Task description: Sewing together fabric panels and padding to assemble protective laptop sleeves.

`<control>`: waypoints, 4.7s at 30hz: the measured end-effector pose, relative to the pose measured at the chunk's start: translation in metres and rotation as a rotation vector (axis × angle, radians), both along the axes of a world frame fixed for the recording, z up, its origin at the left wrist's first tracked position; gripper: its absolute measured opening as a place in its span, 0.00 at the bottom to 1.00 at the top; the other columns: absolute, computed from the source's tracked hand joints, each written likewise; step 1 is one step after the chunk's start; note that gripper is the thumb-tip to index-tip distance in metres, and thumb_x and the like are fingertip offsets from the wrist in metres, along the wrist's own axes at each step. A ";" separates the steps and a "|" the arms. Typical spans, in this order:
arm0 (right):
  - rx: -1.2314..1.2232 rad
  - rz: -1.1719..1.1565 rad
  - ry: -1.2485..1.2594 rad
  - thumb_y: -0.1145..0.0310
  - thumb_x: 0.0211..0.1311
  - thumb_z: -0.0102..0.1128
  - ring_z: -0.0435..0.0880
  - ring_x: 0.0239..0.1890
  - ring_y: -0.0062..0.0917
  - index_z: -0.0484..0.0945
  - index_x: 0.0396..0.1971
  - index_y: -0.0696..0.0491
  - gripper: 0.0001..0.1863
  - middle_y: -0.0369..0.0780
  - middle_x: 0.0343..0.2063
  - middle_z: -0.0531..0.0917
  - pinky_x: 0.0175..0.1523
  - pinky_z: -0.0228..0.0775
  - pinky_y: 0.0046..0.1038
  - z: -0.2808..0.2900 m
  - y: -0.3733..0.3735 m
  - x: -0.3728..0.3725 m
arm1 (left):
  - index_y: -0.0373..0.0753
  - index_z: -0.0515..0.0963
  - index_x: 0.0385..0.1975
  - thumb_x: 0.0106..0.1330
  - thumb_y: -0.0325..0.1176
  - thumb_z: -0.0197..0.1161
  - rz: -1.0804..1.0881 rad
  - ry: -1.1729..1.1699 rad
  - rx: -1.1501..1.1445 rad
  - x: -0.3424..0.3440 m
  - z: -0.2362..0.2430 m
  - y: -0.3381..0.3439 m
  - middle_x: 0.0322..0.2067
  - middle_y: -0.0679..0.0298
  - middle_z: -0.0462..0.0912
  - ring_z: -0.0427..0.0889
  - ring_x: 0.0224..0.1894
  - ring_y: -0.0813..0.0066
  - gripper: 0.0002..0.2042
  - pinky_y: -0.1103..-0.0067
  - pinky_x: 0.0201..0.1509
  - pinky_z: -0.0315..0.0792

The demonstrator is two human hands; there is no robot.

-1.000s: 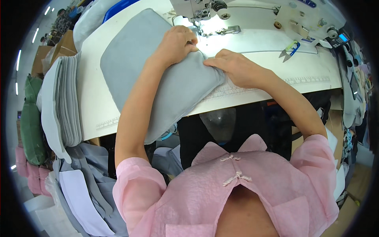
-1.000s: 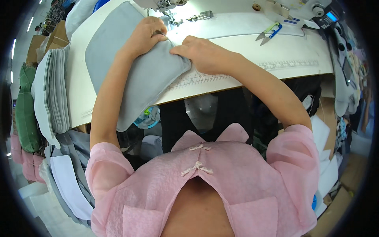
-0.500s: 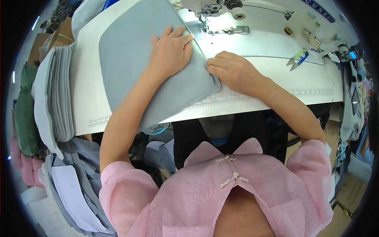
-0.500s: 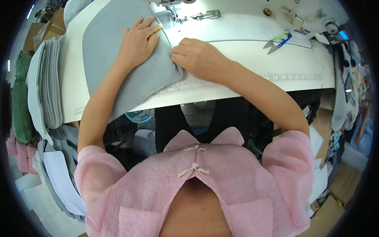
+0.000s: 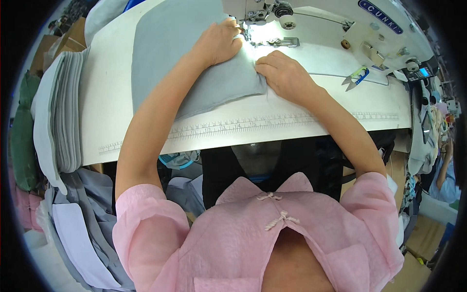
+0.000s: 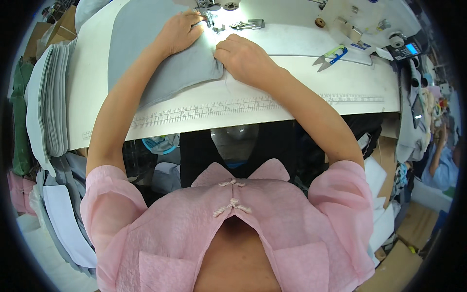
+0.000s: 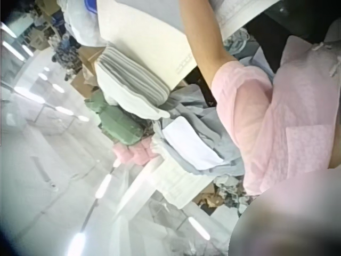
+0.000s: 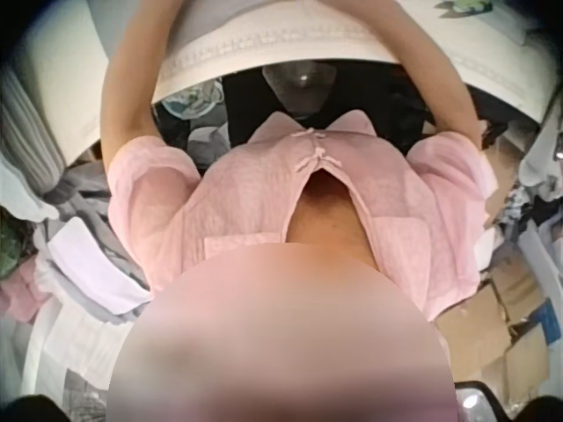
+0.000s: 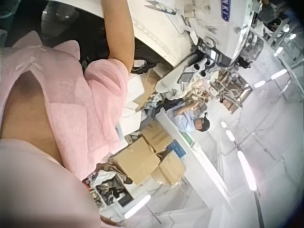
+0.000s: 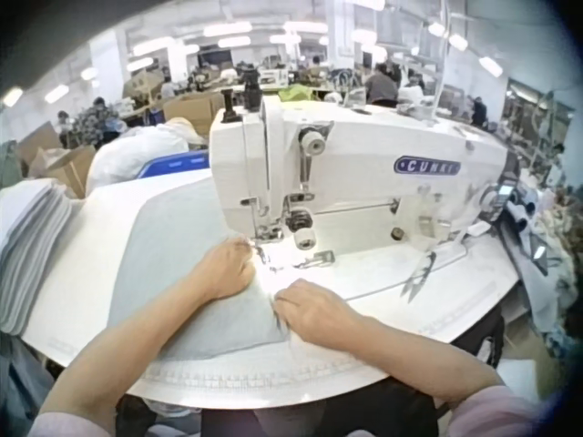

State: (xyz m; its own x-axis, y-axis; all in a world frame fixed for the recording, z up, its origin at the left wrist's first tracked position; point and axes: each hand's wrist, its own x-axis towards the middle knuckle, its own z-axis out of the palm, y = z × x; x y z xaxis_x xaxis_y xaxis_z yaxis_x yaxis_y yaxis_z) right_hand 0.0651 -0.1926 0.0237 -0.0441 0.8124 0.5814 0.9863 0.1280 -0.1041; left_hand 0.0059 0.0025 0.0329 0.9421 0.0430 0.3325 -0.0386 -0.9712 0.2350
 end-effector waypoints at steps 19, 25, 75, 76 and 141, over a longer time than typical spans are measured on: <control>-0.009 -0.025 0.097 0.77 0.40 0.55 0.70 0.34 0.29 0.75 0.25 0.57 0.08 0.38 0.27 0.74 0.41 0.65 0.26 -0.003 0.004 -0.005 | 0.33 0.74 0.32 0.49 0.34 0.52 0.034 -0.189 0.104 -0.021 0.012 -0.004 0.34 0.52 0.74 0.70 0.40 0.55 0.13 0.69 0.45 0.64; -0.027 -0.053 0.106 0.76 0.44 0.56 0.71 0.36 0.30 0.74 0.31 0.56 0.10 0.39 0.29 0.74 0.40 0.66 0.26 -0.002 -0.004 -0.001 | 0.40 0.67 0.44 0.41 0.23 0.53 -0.086 0.091 0.157 -0.085 0.031 -0.062 0.47 0.58 0.66 0.62 0.51 0.60 0.24 0.70 0.56 0.55; -0.221 -0.289 -0.123 0.81 0.44 0.48 0.70 0.37 0.29 0.73 0.39 0.43 0.21 0.38 0.30 0.71 0.41 0.66 0.27 0.010 0.004 0.013 | 0.39 0.72 0.29 0.45 0.21 0.52 -0.070 -0.117 0.237 -0.054 0.009 -0.043 0.40 0.68 0.74 0.70 0.43 0.67 0.10 0.73 0.44 0.64; -0.225 -0.286 -0.133 0.81 0.44 0.48 0.70 0.37 0.29 0.73 0.39 0.43 0.21 0.38 0.30 0.71 0.41 0.66 0.27 0.010 0.005 0.012 | 0.38 0.72 0.29 0.44 0.20 0.52 -0.080 -0.122 0.229 -0.054 0.007 -0.041 0.40 0.68 0.75 0.70 0.43 0.67 0.10 0.74 0.44 0.64; -0.129 -0.273 0.030 0.75 0.54 0.46 0.69 0.37 0.37 0.72 0.35 0.56 0.09 0.44 0.31 0.72 0.42 0.61 0.32 -0.015 -0.011 0.048 | 0.43 0.72 0.43 0.49 0.34 0.54 0.401 -0.323 0.010 -0.008 -0.029 -0.011 0.56 0.52 0.56 0.49 0.60 0.51 0.18 0.44 0.54 0.42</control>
State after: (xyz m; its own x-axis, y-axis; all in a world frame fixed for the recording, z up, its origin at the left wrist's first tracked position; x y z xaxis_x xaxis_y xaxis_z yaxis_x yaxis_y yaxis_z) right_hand 0.1128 -0.2036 0.0090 0.2013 0.8593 0.4701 0.9788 -0.1574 -0.1314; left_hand -0.0025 -0.0082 0.0043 0.7011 0.3752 0.6063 0.2681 -0.9267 0.2634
